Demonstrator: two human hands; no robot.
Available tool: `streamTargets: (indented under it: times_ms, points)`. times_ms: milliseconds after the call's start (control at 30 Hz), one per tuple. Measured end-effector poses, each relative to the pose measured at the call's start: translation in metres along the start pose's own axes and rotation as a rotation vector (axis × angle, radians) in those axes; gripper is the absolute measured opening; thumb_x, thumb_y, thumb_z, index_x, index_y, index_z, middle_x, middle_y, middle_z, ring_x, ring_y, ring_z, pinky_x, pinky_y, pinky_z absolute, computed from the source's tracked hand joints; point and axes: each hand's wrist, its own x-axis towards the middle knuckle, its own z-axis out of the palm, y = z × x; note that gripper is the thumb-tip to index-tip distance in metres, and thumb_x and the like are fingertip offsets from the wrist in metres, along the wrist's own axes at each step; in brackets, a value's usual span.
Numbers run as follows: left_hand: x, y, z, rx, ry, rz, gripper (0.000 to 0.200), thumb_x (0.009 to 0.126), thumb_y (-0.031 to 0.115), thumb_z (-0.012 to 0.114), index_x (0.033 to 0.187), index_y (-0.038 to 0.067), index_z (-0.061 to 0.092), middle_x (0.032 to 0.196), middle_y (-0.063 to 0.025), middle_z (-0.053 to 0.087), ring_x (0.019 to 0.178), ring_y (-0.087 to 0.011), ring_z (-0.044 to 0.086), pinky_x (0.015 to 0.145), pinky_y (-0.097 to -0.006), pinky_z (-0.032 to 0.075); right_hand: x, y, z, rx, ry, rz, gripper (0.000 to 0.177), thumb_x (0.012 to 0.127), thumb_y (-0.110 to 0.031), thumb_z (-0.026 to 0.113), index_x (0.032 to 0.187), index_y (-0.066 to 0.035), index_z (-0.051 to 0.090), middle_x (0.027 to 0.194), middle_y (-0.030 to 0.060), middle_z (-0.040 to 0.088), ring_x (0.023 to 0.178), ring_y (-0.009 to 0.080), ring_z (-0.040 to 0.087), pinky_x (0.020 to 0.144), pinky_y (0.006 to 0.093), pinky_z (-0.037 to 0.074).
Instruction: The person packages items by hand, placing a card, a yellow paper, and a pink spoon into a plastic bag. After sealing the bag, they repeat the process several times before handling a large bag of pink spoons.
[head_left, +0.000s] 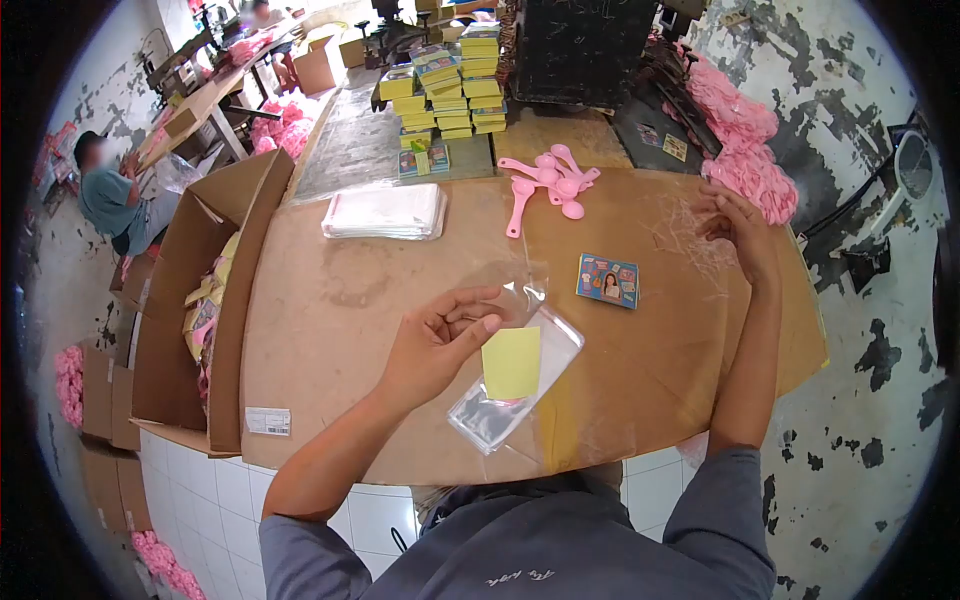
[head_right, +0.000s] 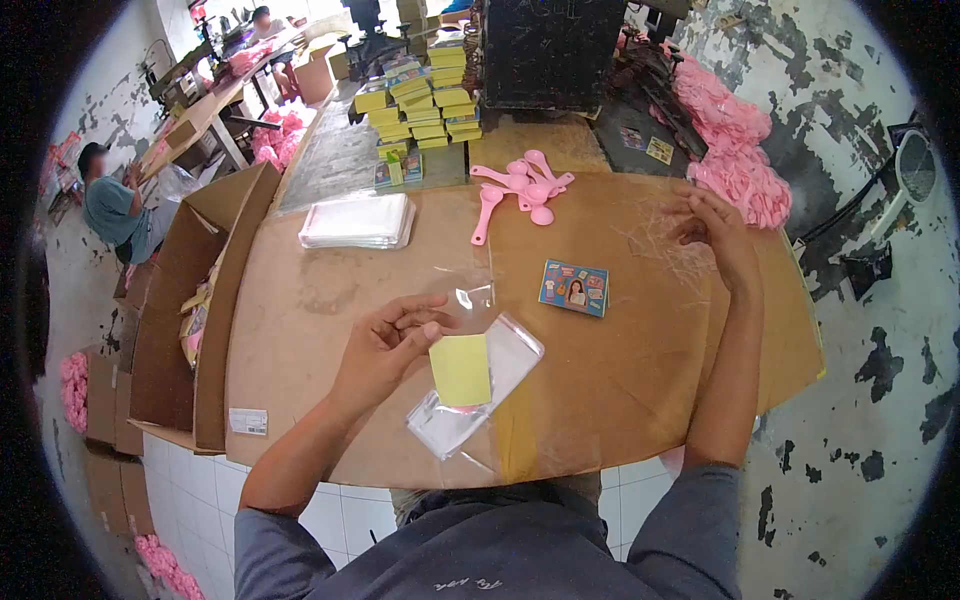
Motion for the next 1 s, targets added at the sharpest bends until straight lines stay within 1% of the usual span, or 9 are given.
streamTargets:
  times_ms: [167, 267, 367, 433, 500, 567, 733, 867, 1000]
  points:
    - [0.002, 0.002, -0.001, -0.001, -0.048, -0.060, 0.031, 0.097, 0.007, 0.068, 0.125, -0.006, 0.065, 0.120, -0.0164, 0.071, 0.107, -0.0186, 0.070, 0.095, -0.0312, 0.056, 0.002, 0.051, 0.000, -1.277, 0.389, -0.597, 0.033, 0.097, -0.013, 0.062, 0.128, -0.001, 0.067, 0.122, 0.0141, 0.071, 0.118, 0.0232, 0.065, 0.101, 0.0336, 0.049]
    - [0.001, -0.002, -0.005, 0.062, -0.040, -0.115, 0.026, 0.097, 0.008, 0.069, 0.120, -0.005, 0.069, 0.117, -0.0138, 0.073, 0.104, -0.0159, 0.070, 0.094, -0.0299, 0.055, -0.002, -0.002, 0.001, -0.057, -0.048, -0.054, 0.029, 0.098, -0.011, 0.058, 0.123, -0.001, 0.069, 0.121, 0.0177, 0.071, 0.116, 0.0306, 0.066, 0.103, 0.0371, 0.048]
    - [0.002, -0.004, -0.005, 0.061, -0.021, -0.130, 0.023, 0.097, 0.009, 0.069, 0.116, -0.004, 0.071, 0.111, -0.0100, 0.075, 0.098, -0.0128, 0.069, 0.088, -0.0276, 0.055, 0.004, 0.014, -0.006, -0.359, 0.051, 0.034, 0.024, 0.098, -0.013, 0.059, 0.112, 0.002, 0.071, 0.114, 0.0202, 0.072, 0.107, 0.0306, 0.068, 0.098, 0.0375, 0.050]
    - [0.000, -0.003, -0.004, 0.052, -0.014, -0.123, 0.022, 0.098, 0.010, 0.069, 0.116, -0.002, 0.071, 0.107, -0.0079, 0.075, 0.093, -0.0111, 0.069, 0.083, -0.0262, 0.055, -0.004, 0.042, -0.011, -1.067, 0.221, -0.184, 0.023, 0.098, -0.015, 0.060, 0.106, 0.004, 0.070, 0.103, 0.0184, 0.073, 0.097, 0.0261, 0.069, 0.091, 0.0355, 0.052]
    - [0.000, -0.007, -0.005, 0.047, -0.001, -0.128, 0.022, 0.098, 0.012, 0.069, 0.116, -0.001, 0.071, 0.106, -0.0071, 0.075, 0.090, -0.0099, 0.068, 0.079, -0.0254, 0.055, -0.005, 0.046, -0.014, -1.245, 0.286, -0.122, 0.023, 0.097, -0.016, 0.062, 0.102, 0.005, 0.069, 0.094, 0.0170, 0.073, 0.088, 0.0235, 0.070, 0.084, 0.0350, 0.053]
    - [0.002, -0.009, -0.005, 0.039, 0.008, -0.126, 0.022, 0.099, 0.013, 0.069, 0.117, 0.000, 0.071, 0.105, -0.0065, 0.075, 0.089, -0.0092, 0.068, 0.076, -0.0250, 0.055, -0.008, -0.024, 0.004, -0.884, 0.233, 0.204, 0.024, 0.094, -0.017, 0.064, 0.098, 0.006, 0.069, 0.088, 0.0162, 0.073, 0.081, 0.0228, 0.070, 0.077, 0.0360, 0.054]
    - [0.000, -0.011, -0.004, 0.027, 0.000, -0.116, 0.023, 0.099, 0.013, 0.068, 0.118, 0.001, 0.070, 0.106, -0.0067, 0.075, 0.091, -0.0097, 0.069, 0.074, -0.0243, 0.056, 0.011, 0.011, 0.008, -0.406, 0.069, -0.298, 0.023, 0.093, -0.017, 0.066, 0.090, 0.005, 0.069, 0.076, 0.0130, 0.070, 0.071, 0.0242, 0.067, 0.068, 0.0389, 0.052]
    - [0.000, -0.011, -0.004, 0.043, 0.005, -0.101, 0.022, 0.100, 0.012, 0.067, 0.117, -0.001, 0.069, 0.107, -0.0081, 0.075, 0.093, -0.0110, 0.069, 0.077, -0.0255, 0.057, 0.021, 0.010, -0.006, -1.107, -0.238, 0.181, 0.018, 0.093, -0.016, 0.066, 0.093, 0.002, 0.069, 0.075, 0.0081, 0.068, 0.071, 0.0199, 0.065, 0.068, 0.0362, 0.050]
    - [0.001, -0.014, -0.005, 0.029, 0.001, -0.105, 0.021, 0.100, 0.012, 0.067, 0.116, -0.001, 0.069, 0.107, -0.0082, 0.074, 0.093, -0.0112, 0.069, 0.080, -0.0265, 0.057, 0.014, -0.019, -0.007, -0.025, -0.334, -0.041, 0.020, 0.098, -0.018, 0.061, 0.088, -0.001, 0.067, 0.074, 0.0066, 0.066, 0.064, 0.0213, 0.063, 0.062, 0.0349, 0.050]
